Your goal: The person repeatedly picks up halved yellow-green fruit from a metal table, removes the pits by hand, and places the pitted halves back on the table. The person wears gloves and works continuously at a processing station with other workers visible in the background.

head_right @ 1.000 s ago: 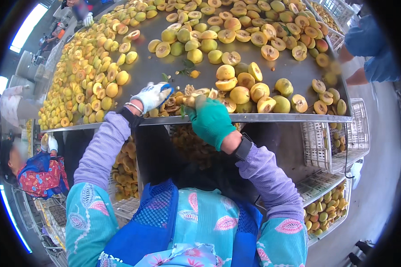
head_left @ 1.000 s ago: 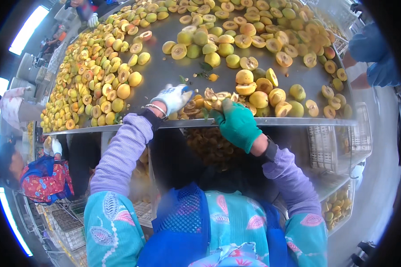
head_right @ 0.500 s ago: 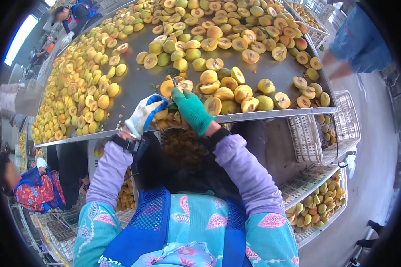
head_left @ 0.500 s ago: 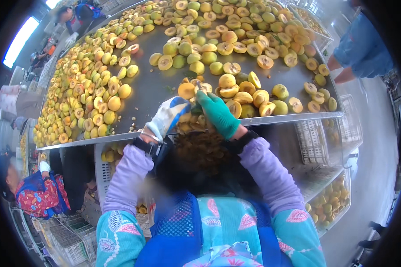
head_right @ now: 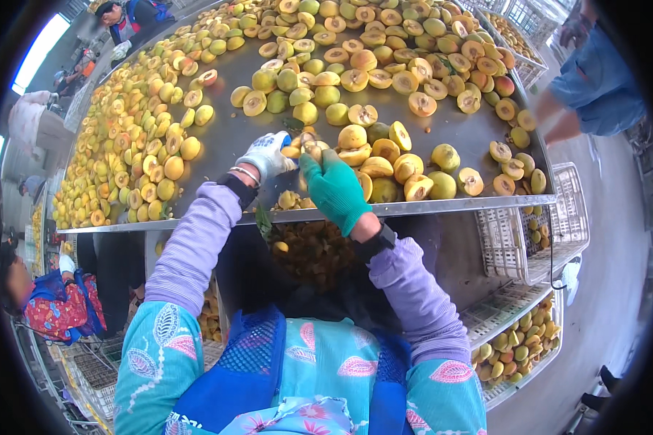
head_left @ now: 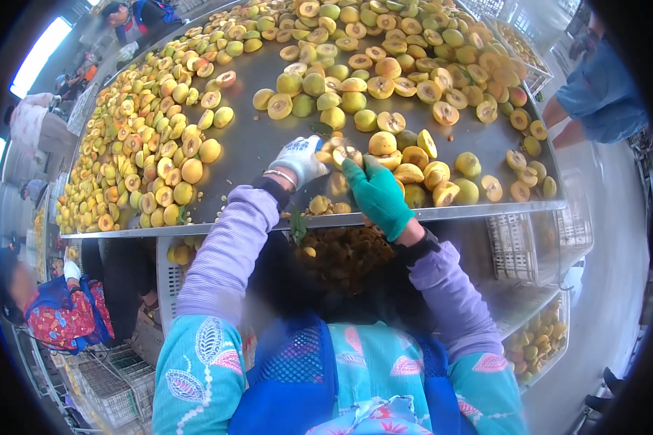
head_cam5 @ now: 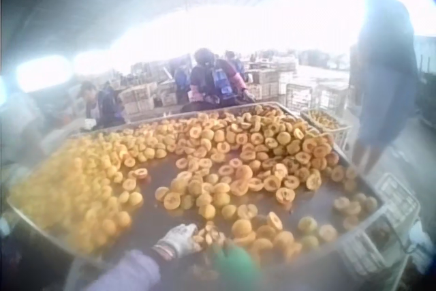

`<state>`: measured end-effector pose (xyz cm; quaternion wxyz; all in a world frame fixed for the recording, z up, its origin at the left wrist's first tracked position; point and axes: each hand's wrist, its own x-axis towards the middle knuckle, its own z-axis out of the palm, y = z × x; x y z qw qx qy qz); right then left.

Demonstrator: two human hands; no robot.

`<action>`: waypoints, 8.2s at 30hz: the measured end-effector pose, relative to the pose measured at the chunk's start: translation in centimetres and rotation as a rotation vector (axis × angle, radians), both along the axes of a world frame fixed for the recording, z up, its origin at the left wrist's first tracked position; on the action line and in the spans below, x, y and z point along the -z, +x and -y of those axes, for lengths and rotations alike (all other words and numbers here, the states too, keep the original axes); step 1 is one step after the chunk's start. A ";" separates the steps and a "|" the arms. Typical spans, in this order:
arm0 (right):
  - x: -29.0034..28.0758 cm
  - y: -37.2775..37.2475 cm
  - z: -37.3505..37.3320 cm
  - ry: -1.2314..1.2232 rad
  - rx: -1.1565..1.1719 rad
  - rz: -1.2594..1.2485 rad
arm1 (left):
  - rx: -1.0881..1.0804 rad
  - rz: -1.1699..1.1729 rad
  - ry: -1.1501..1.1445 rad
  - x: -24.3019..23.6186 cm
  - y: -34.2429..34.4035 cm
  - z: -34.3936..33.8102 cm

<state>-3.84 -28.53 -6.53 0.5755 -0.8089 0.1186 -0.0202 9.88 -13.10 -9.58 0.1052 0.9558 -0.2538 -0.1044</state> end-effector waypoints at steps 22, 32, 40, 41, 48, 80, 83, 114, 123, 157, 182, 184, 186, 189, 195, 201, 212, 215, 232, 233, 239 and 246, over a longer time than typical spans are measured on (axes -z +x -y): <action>0.4 -7.5 -5.8 -0.236 -0.083 0.247 | -0.262 -0.249 -1.285 -2.3 -12.7 -1.6; -0.7 -8.6 -6.9 -0.326 -0.008 0.294 | -0.272 -0.223 -1.426 -3.2 -13.8 -0.7; 0.3 -8.6 -6.4 0.106 -0.088 0.233 | -0.054 -0.228 -1.291 -3.5 -13.9 -0.9; -0.3 -8.6 -6.4 0.328 -0.145 0.066 | -0.075 -0.278 -1.273 -3.4 -13.8 -1.1; -2.2 -8.6 -6.2 1.657 -0.697 -0.614 | -0.324 0.043 -1.212 -5.1 -15.1 -6.2; 1.5 -5.8 -2.3 0.164 0.190 0.362 | -0.347 -0.801 -1.245 -5.2 -12.8 -1.7; -0.2 -8.3 -3.4 -0.025 0.074 0.175 | -0.302 -0.763 -1.314 -4.7 -13.0 -2.2; -1.4 -8.8 -6.2 0.657 -0.007 -0.176 | 0.200 0.462 -0.685 -1.7 -13.9 -1.6; 0.3 -8.3 -6.7 0.890 -0.081 -0.054 | -0.212 -0.559 -1.169 -4.5 -12.3 0.3; -0.8 -9.6 -5.6 1.144 -0.299 -0.368 | 0.430 -0.615 -0.586 -7.7 -10.0 -1.8; 1.7 -5.6 11.3 -0.428 0.198 0.206 | 0.109 0.147 -0.326 -8.5 -5.7 1.3; 2.1 -3.7 20.2 -0.825 0.329 0.036 | 0.162 0.005 -0.217 -8.3 -4.3 9.6; 3.8 -3.8 25.5 -1.079 0.145 -0.211 | 0.251 -0.075 -0.118 -4.9 -2.6 13.3; 3.7 -1.8 23.6 -1.093 -0.160 -0.353 | 0.283 -0.144 -0.009 -2.2 -1.1 12.7; 3.5 2.2 11.9 -0.633 -0.199 -0.049 | -0.163 -0.573 -0.648 -3.6 0.2 -0.2; -1.5 -3.3 0.5 -0.120 -0.106 0.249 | -0.221 -1.002 -1.552 -4.8 -5.3 -8.7; 0.5 -6.8 -1.3 0.133 0.111 0.155 | -0.499 -0.258 -0.976 -7.8 -13.9 -11.9; -0.2 -7.5 3.1 0.384 0.243 0.012 | -0.461 -0.223 0.113 -9.6 -13.2 -21.1; 0.3 -6.9 -3.7 0.004 -0.042 0.196 | -0.007 -0.281 -0.568 -4.7 -6.6 -6.3; 0.1 -6.8 -4.2 -0.067 -0.074 0.225 | -0.050 -0.382 -0.751 -5.3 -8.4 -6.2; 1.0 -7.1 -6.3 -0.135 -0.027 0.297 | -0.030 -0.284 -1.059 -3.5 -12.1 -5.6; 1.1 -7.3 -6.4 -0.233 -0.064 0.321 | -0.004 -0.080 -1.023 -4.5 -13.5 -3.6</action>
